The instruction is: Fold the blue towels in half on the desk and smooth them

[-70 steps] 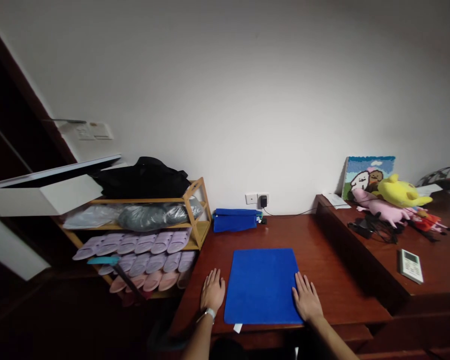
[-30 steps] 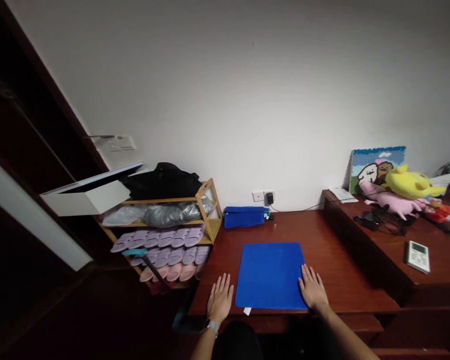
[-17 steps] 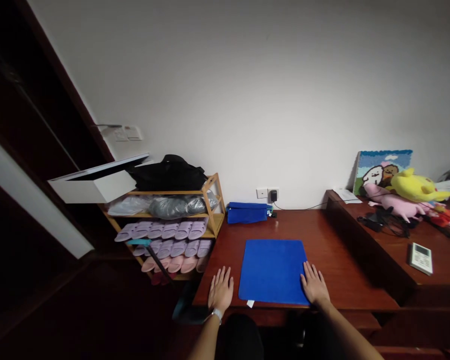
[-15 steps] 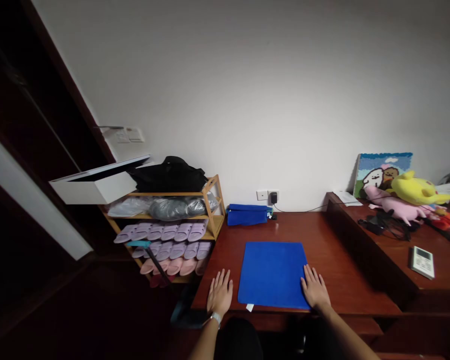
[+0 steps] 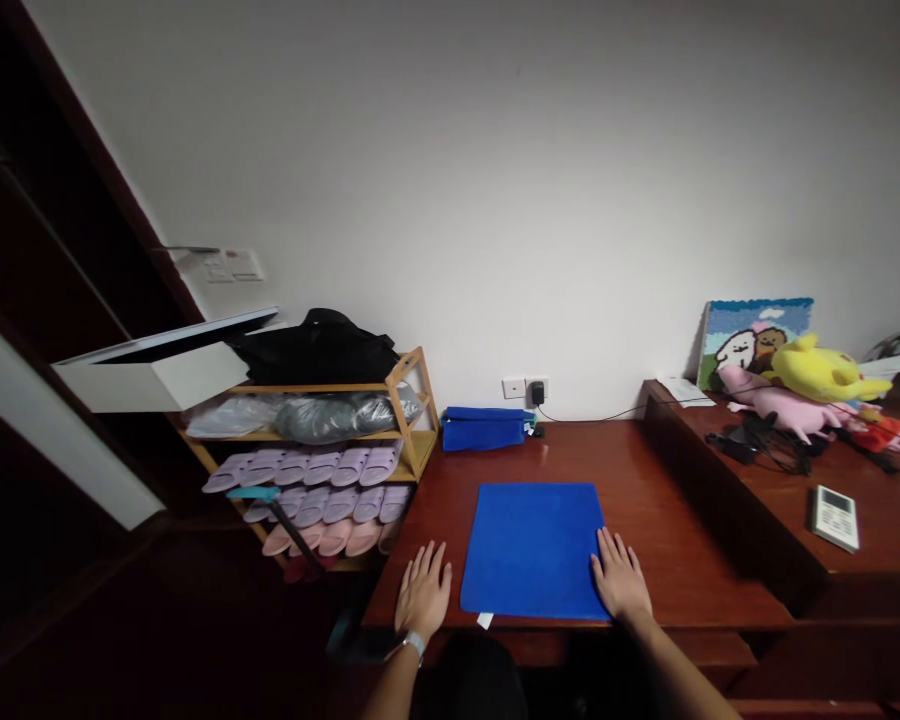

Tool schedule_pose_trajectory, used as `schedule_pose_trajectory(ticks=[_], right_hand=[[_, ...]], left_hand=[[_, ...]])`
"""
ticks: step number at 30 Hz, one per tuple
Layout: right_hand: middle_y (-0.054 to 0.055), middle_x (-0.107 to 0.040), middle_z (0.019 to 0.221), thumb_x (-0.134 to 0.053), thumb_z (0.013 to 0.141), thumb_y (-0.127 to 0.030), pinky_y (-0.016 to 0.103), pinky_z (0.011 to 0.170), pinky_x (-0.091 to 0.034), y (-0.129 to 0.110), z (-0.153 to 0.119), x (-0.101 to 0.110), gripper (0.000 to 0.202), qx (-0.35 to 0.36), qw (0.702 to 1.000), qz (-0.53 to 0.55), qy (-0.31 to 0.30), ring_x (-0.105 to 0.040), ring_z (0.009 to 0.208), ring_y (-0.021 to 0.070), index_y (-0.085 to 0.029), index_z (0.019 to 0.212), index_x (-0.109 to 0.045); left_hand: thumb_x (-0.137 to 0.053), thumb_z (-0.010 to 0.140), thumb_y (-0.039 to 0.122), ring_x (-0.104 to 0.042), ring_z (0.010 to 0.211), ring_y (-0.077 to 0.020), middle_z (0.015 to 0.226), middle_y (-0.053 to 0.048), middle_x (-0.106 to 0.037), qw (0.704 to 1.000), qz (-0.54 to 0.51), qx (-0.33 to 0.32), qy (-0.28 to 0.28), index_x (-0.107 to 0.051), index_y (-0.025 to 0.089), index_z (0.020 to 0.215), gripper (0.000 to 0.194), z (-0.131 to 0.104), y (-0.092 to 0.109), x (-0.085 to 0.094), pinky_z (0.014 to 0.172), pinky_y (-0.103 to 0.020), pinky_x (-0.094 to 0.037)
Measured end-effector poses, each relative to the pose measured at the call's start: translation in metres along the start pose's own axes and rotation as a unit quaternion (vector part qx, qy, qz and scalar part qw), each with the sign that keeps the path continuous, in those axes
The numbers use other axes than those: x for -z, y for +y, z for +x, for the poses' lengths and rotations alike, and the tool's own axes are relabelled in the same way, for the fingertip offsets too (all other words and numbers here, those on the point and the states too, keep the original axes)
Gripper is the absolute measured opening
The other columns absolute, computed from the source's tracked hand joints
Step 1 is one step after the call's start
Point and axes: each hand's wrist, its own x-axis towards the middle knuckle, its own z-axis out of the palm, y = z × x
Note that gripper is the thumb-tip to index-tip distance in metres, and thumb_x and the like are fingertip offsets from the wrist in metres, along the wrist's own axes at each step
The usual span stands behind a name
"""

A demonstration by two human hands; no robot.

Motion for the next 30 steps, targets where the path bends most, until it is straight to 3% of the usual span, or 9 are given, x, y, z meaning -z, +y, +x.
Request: schedule_pose_trajectory(ticks=[12, 20, 30], right_hand=[[0.001, -0.024, 0.170, -0.016, 0.100, -0.052, 0.042, 0.128, -0.010, 0.003, 0.000, -0.003, 0.071, 0.002, 1.000, -0.006, 0.005, -0.015, 0.158, 0.0213, -0.018, 0.162, -0.021], [-0.002, -0.026, 0.169, -0.015, 0.100, -0.054, 0.041, 0.128, -0.010, 0.008, 0.002, -0.011, 0.071, 0.005, 1.000, -0.006, 0.015, -0.015, 0.158, 0.0197, -0.021, 0.162, -0.023], [-0.003, -0.023, 0.170, -0.016, 0.101, -0.053, 0.040, 0.128, -0.009, 0.005, 0.000, -0.006, 0.071, -0.002, 1.000, -0.009, 0.004, -0.013, 0.158, 0.0191, -0.020, 0.163, -0.022]], left_hand=[[-0.033, 0.103, 0.041, -0.039, 0.149, -0.0265, 0.158, -0.009, -0.049, 1.000, 0.010, -0.009, -0.007, -0.052, 0.020, 0.150, 0.055, -0.004, 0.004, 0.005, 0.124, -0.048, -0.028], [-0.030, 0.103, 0.045, -0.032, 0.153, -0.0278, 0.163, -0.008, -0.042, 1.000, 0.002, -0.024, -0.013, -0.044, 0.019, 0.155, 0.060, -0.010, -0.001, -0.008, 0.126, -0.051, -0.024], [-0.031, 0.104, 0.042, -0.037, 0.151, -0.0259, 0.161, -0.006, -0.046, 1.000, 0.003, -0.012, -0.022, -0.046, 0.023, 0.154, 0.056, -0.006, 0.005, 0.006, 0.124, -0.050, -0.028]])
